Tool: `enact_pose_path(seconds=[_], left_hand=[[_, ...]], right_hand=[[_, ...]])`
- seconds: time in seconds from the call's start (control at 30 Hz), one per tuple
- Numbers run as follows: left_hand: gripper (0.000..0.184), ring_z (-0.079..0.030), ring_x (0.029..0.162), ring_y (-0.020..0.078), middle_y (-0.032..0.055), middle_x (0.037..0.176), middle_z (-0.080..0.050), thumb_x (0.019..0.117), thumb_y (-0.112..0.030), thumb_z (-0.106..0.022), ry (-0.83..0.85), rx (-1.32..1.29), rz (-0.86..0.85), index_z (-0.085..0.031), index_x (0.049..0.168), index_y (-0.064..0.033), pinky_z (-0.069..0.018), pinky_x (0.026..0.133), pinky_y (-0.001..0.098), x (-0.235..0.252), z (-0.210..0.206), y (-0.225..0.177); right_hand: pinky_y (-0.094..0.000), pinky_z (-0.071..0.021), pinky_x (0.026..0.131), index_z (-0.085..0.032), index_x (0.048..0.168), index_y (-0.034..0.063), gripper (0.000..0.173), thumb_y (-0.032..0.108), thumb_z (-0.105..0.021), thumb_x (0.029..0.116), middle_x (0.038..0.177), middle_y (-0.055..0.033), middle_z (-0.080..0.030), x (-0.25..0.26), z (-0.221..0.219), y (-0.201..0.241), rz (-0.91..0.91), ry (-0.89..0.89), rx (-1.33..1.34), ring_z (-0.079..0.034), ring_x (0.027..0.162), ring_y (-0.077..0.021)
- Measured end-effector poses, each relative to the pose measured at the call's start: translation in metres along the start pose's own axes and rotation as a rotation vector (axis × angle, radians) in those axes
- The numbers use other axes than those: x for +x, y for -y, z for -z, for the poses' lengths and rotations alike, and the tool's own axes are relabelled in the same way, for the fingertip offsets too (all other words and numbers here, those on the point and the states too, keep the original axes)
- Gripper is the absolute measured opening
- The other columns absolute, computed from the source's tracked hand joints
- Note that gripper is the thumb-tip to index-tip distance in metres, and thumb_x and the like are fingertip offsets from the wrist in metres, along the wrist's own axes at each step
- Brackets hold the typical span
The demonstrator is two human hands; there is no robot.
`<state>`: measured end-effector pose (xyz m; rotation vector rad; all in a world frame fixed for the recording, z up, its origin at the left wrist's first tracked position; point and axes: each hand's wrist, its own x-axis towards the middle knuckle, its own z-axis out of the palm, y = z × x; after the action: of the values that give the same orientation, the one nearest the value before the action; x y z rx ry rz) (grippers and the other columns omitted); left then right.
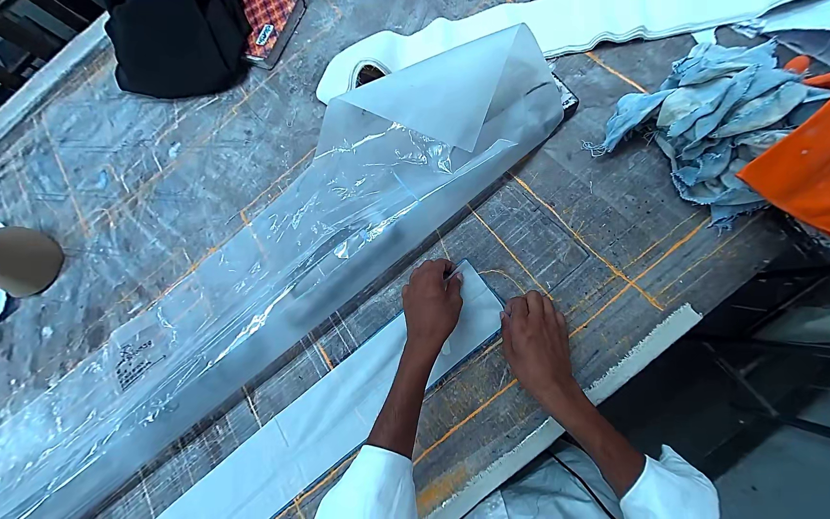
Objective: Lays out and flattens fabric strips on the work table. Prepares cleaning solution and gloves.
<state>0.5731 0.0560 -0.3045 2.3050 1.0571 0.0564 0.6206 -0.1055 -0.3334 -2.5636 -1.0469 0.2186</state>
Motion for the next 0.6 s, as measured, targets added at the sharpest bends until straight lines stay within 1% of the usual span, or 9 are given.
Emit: enact_pose_path(seconds=[0.1,0.23,0.4,0.47,0.53,0.57,0.6], left_hand=[[0.017,-0.065,0.102,0.0355,0.0168,0.101,-0.069,0.1008,-0.016,-0.065,-0.006,0.001,0.018,-0.071,0.108,-0.0016,-0.0464,0.09,0.0608,0.001,0.0,0.0],[0.018,-0.066,0.102,0.0347,0.0162,0.101,-0.07,0.1002,-0.017,-0.066,-0.009,0.011,0.046,-0.072,0.108,-0.0027,-0.0464,0.091,0.0604,0.001,-0.001,0.0],[0.017,-0.066,0.103,0.0341,0.0154,0.1,-0.071,0.0998,-0.018,-0.067,-0.043,0.034,0.043,-0.071,0.108,-0.0041,-0.0459,0.09,0.0596,0.0,-0.005,0.002],[0.017,-0.066,0.102,0.0357,0.0159,0.099,-0.071,0.0989,-0.018,-0.068,-0.095,0.044,0.016,-0.072,0.108,-0.0036,-0.0468,0.089,0.0595,0.0,-0.008,0.004],[0.017,-0.065,0.102,0.0379,0.0172,0.101,-0.07,0.0979,-0.017,-0.069,-0.18,0.068,-0.041,-0.071,0.108,-0.0032,-0.0475,0.085,0.0591,-0.001,-0.012,0.008],[0.017,-0.064,0.102,0.0394,0.0187,0.104,-0.068,0.0978,-0.015,-0.069,-0.238,0.085,-0.101,-0.07,0.108,-0.0025,-0.0479,0.083,0.0583,-0.003,-0.013,0.011],[0.015,-0.064,0.099,0.0398,0.0197,0.104,-0.067,0.0979,-0.013,-0.068,-0.297,0.099,-0.179,-0.07,0.108,-0.0016,-0.0486,0.079,0.056,-0.007,-0.014,0.013]], right_hand=[[-0.0474,-0.05,0.069,-0.063,0.096,0.003,0.019,0.019,-0.056,0.1025,0.094,-0.015,-0.057,0.0,0.001,-0.004,0.007,-0.034,0.051,-0.061,0.089,-0.0355],[-0.0477,-0.0508,0.069,-0.062,0.097,0.0029,0.017,0.017,-0.055,0.1026,0.095,-0.0156,-0.056,-0.001,-0.001,-0.006,0.015,-0.056,0.057,-0.06,0.089,-0.0362],[-0.0479,-0.0522,0.073,-0.062,0.094,0.0017,0.017,0.016,-0.058,0.1019,0.092,-0.0158,-0.057,0.003,-0.002,-0.01,0.001,-0.049,0.083,-0.061,0.089,-0.0361],[-0.0491,-0.0525,0.074,-0.063,0.096,0.0013,0.016,0.016,-0.06,0.1008,0.093,-0.0164,-0.057,0.003,-0.003,-0.012,0.01,-0.058,0.116,-0.061,0.09,-0.0368],[-0.0499,-0.0524,0.074,-0.064,0.099,0.0013,0.015,0.017,-0.062,0.0996,0.094,-0.0167,-0.058,0.003,-0.003,-0.013,0.015,-0.065,0.131,-0.062,0.09,-0.0372],[-0.0501,-0.0525,0.074,-0.064,0.101,0.0015,0.016,0.017,-0.063,0.0994,0.094,-0.0167,-0.058,0.003,-0.004,-0.013,0.015,-0.068,0.135,-0.062,0.09,-0.037],[-0.0499,-0.0528,0.074,-0.063,0.105,0.0014,0.016,0.017,-0.063,0.0991,0.095,-0.0167,-0.059,0.003,-0.003,-0.013,0.015,-0.072,0.143,-0.062,0.09,-0.037]])
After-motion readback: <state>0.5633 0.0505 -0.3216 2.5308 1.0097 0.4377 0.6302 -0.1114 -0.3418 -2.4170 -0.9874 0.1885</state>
